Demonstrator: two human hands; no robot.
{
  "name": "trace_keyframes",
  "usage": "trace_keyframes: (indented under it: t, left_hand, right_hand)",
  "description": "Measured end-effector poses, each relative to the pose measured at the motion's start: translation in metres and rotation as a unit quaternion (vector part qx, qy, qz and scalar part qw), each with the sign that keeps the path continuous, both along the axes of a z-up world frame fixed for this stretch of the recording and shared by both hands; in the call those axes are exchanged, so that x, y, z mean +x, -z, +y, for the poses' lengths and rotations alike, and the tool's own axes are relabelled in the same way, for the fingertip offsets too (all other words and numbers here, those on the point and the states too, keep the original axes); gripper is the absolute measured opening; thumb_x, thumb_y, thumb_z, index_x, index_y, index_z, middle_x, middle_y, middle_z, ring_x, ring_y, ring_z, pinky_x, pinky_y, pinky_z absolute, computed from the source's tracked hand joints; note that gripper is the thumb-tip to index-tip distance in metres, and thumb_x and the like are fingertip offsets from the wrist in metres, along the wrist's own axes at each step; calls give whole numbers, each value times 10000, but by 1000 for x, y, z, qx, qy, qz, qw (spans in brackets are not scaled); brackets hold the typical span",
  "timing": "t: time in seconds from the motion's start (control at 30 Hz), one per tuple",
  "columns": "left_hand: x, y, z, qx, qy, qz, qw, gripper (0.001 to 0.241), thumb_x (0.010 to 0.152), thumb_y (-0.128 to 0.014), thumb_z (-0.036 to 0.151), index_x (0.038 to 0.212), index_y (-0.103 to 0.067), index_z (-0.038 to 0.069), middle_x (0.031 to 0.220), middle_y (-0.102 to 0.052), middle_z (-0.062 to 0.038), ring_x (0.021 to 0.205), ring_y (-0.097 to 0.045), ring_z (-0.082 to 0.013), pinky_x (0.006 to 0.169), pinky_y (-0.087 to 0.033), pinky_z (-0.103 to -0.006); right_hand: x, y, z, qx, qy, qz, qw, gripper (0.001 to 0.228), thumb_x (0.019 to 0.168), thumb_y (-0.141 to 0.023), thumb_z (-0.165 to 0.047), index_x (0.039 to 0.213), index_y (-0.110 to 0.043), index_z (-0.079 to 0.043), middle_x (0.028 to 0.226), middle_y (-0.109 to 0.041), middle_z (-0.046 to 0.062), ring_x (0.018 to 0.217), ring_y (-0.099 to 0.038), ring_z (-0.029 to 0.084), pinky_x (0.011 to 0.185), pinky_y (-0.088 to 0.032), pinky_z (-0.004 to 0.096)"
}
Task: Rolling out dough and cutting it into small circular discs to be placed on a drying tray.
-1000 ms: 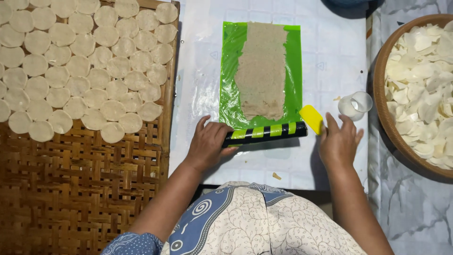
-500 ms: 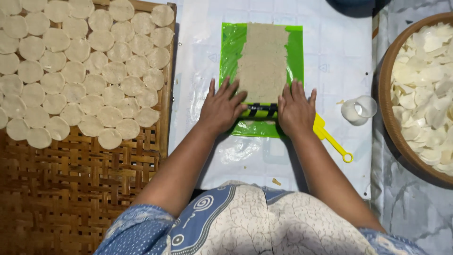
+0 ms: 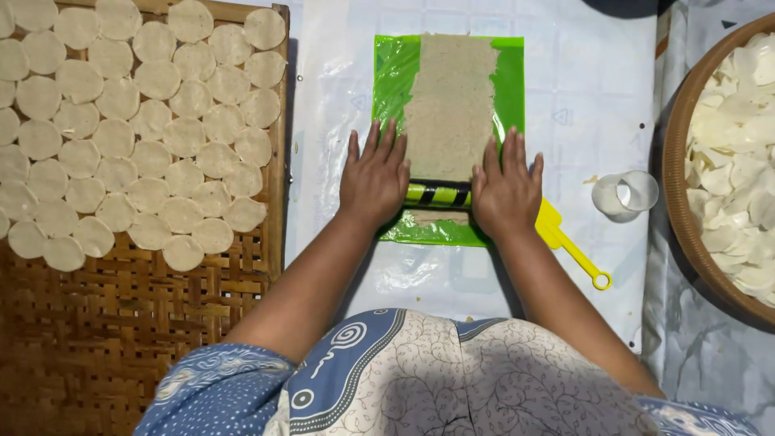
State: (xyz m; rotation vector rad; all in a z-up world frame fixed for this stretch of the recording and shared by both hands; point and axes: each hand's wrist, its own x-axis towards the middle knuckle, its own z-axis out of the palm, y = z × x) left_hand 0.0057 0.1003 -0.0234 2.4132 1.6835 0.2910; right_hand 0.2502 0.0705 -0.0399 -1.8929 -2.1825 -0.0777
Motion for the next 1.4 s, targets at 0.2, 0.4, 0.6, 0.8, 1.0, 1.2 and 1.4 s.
trace_keyframes:
  t: [0.2, 0.4, 0.6, 0.8, 1.0, 1.2, 1.4]
  left_hand:
    - [3, -6, 32, -84, -19, 11, 996, 587, 1066, -311, 365, 1609, -354, 148, 1709, -210, -139, 1588, -142, -336, 1266, -17, -596]
    - [-4, -24, -42, -37, 1, -31, 999, 531, 1093, -336, 329, 1586, -406, 145, 1688, -275, -158, 1571, -183, -373, 1247, -70, -600]
    - [6, -15, 26, -79, -80, 18, 993, 714, 1062, -300, 425, 1625, -182, 1, 1707, 6, -166, 1562, 87, -266, 1219, 114, -573]
    - [6, -9, 5, -101, -57, -31, 993, 639, 1054, -379, 320, 1611, -278, 22, 1717, -108, -195, 1597, -34, -338, 1257, 50, -607]
    - [4, -21, -31, -110, -34, -14, 993, 627, 1031, -353, 275, 1627, -284, 94, 1722, -131, -169, 1598, -81, -332, 1248, 11, -623]
    - [0, -40, -80, -124, -25, -24, 992, 608, 1063, -319, 351, 1624, -276, 121, 1717, -126, -190, 1592, -68, -349, 1236, 26, -621]
    - [-21, -9, -144, -31, 53, -56, 997, 697, 966, -548, 514, 1550, -403, 161, 1530, -462, -154, 1439, -396, -362, 1232, -212, -559]
  right_hand:
    - [-10, -41, 32, -152, 43, 40, 987, 657, 1100, -326, -456, 1635, -312, -76, 1701, -119, 262, 1588, -53, 370, 1197, -34, 704]
    - [-9, -23, -35, -83, 7, 38, 996, 617, 1096, -405, -366, 1596, -357, -8, 1657, -234, 320, 1559, -160, 440, 1183, -102, 678]
    - [6, -47, 36, -205, 97, 56, 972, 723, 1063, -139, -551, 1662, -185, -149, 1715, 25, 127, 1557, 99, 287, 1102, 152, 750]
    - [-6, -47, 18, -226, 92, 51, 969, 639, 1107, -138, -547, 1659, -252, -247, 1734, -44, 158, 1598, 22, 290, 1164, 138, 705]
    - [-5, -47, -21, -207, 57, 41, 976, 601, 1128, -168, -490, 1649, -297, -219, 1728, -95, 188, 1599, -39, 333, 1195, 31, 694]
    - [-4, -43, -75, -160, 13, 6, 987, 619, 1083, -342, -456, 1645, -297, -202, 1713, -175, 219, 1584, -136, 367, 1213, -91, 648]
    - [7, -35, -142, -100, -70, 29, 992, 738, 1016, -519, -407, 1632, -276, -81, 1648, -301, 257, 1520, -279, 417, 1217, -140, 614]
